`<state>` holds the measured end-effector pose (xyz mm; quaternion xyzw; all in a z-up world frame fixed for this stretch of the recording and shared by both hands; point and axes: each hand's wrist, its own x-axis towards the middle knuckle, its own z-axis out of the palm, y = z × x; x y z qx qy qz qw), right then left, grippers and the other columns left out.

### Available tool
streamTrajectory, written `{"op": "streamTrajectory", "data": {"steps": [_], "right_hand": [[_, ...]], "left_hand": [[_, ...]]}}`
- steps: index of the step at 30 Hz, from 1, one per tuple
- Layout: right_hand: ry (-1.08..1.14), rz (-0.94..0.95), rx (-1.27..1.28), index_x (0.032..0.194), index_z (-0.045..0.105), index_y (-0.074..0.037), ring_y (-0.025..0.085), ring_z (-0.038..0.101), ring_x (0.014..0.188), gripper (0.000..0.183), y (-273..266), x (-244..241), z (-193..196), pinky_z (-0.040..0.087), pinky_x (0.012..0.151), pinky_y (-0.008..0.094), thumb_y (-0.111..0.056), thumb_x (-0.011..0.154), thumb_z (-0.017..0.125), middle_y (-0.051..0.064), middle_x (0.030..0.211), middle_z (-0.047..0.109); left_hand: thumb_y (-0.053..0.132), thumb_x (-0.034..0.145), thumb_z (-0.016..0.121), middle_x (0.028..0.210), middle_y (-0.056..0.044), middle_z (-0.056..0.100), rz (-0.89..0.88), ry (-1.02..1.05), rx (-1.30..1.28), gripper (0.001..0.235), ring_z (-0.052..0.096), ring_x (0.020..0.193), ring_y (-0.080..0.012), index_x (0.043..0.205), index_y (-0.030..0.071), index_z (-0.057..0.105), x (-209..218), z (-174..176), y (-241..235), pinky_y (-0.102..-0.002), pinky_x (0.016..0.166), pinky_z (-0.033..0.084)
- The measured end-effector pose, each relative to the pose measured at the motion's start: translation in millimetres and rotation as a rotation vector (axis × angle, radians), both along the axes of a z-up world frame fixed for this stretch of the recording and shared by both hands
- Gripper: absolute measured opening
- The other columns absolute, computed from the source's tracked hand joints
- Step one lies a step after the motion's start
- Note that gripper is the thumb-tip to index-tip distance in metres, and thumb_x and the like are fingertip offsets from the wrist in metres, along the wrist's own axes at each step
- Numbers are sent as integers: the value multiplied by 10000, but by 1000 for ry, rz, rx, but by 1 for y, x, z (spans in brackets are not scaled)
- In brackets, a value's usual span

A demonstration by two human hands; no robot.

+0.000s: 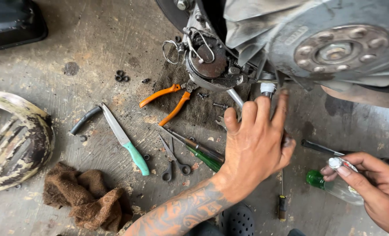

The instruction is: The person works on a motorcycle engine, applying grease to a bolt and inserting it into the engine casing. They use a wrench to tighten the bolt and then wipe their hands with a cloth.

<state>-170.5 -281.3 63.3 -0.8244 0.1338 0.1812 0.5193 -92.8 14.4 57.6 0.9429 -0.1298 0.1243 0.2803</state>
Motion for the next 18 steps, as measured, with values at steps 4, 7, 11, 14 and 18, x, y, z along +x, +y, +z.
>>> {"op": "streamTrajectory", "data": {"steps": [4,7,11,14,18], "right_hand": [[-78,-41,-6,1113,692,136,302,752,827,262,8,-51,33,611,814,408,-11,980,520,247,960,796],[-28,-51,94,1102,703,139,332,801,834,270,-30,-10,34,672,808,446,13,977,501,265,926,815],[-39,-161,480,1133,663,165,396,791,861,273,-42,-25,47,678,784,518,64,949,489,324,986,785],[-87,-220,710,1157,655,128,388,770,890,271,-50,-33,44,666,810,523,47,946,504,302,993,764],[-134,-276,995,1188,637,84,369,725,902,266,-61,-33,21,610,802,481,32,958,514,280,1031,734]], "left_hand": [[429,807,719,1109,-120,442,-115,-13,-11,876,387,953,-281,1562,74,453,-46,34,27,-470,924,251],[446,847,673,1092,-123,464,-172,37,54,866,415,950,-283,1585,87,396,-4,55,17,-469,886,305],[385,784,715,977,-107,497,-279,55,288,868,474,843,-260,1530,30,448,-2,102,14,-414,765,384],[331,812,641,990,-137,583,-365,124,468,793,568,797,-254,1512,4,465,0,129,-4,-401,718,476],[377,898,601,991,-136,630,-445,175,740,791,630,716,-232,1546,-34,410,1,137,-34,-363,671,505]]}}
